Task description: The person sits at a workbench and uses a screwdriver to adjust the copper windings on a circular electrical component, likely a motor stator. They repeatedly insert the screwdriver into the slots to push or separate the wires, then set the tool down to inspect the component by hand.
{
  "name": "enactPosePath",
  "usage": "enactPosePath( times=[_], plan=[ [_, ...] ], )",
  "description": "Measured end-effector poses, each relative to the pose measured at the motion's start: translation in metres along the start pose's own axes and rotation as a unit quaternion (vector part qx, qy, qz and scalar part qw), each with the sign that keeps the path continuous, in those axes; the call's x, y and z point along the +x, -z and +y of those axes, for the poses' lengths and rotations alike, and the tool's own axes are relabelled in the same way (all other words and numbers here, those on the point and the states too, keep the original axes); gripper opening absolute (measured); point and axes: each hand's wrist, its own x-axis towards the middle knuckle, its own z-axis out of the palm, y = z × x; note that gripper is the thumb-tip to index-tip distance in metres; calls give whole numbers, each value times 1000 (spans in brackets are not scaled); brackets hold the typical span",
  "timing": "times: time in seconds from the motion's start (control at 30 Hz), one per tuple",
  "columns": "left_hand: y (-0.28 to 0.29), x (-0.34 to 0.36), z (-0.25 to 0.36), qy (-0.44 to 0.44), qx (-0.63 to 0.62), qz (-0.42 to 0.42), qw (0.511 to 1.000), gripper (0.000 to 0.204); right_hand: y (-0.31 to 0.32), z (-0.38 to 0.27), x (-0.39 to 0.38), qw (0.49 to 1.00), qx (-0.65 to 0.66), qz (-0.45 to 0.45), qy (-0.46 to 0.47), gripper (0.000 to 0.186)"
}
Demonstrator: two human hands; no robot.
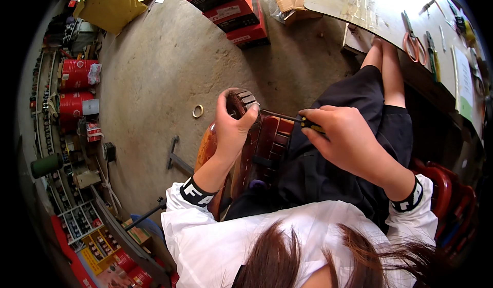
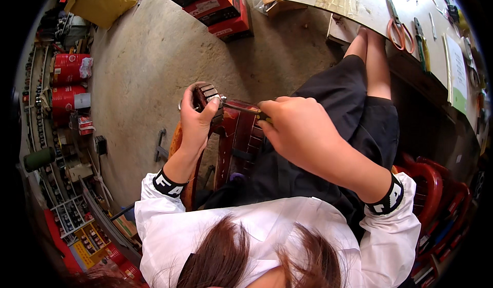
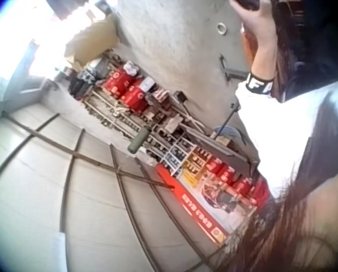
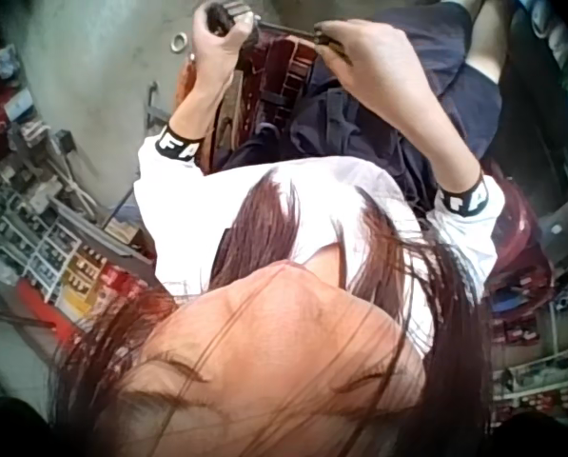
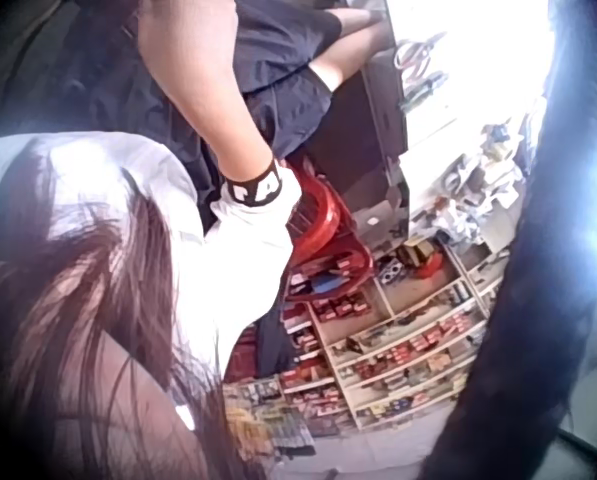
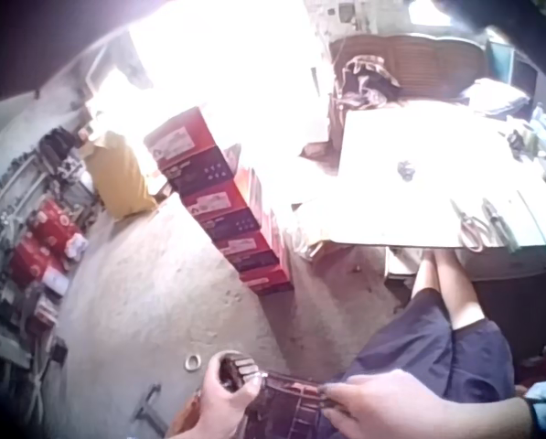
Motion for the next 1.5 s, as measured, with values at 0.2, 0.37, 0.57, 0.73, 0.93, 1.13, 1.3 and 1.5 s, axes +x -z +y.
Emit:
enactPosePath(
  times=[0.2,0.37,0.57,0.73,0.93,1.13,1.3,1.5],
  plan=[
    [6,16,-8,-68,81,75,992,57,-24,-22,11,985,-173,15,7,10],
    [18,28,-7,-95,111,135,980,60,-58,-42,23,939,-321,97,80,6],
    [1,24,13,-139,10,66,988,59,-107,-28,40,930,-360,42,61,9],
    [14,23,14,-34,-167,24,985,49,-62,9,25,964,-261,56,-20,12],
    [18,22,12,16,-222,-19,975,42,-48,25,-9,990,70,112,-49,22],
    [19,23,0,74,-304,-66,948,43,-55,8,-23,904,416,6,-103,27],
    [18,21,5,38,-266,-74,960,44,-56,5,-25,780,592,-90,-182,31],
    [9,16,13,-7,-234,-43,971,45,-62,1,-27,700,676,-122,-197,36]
  ],
)
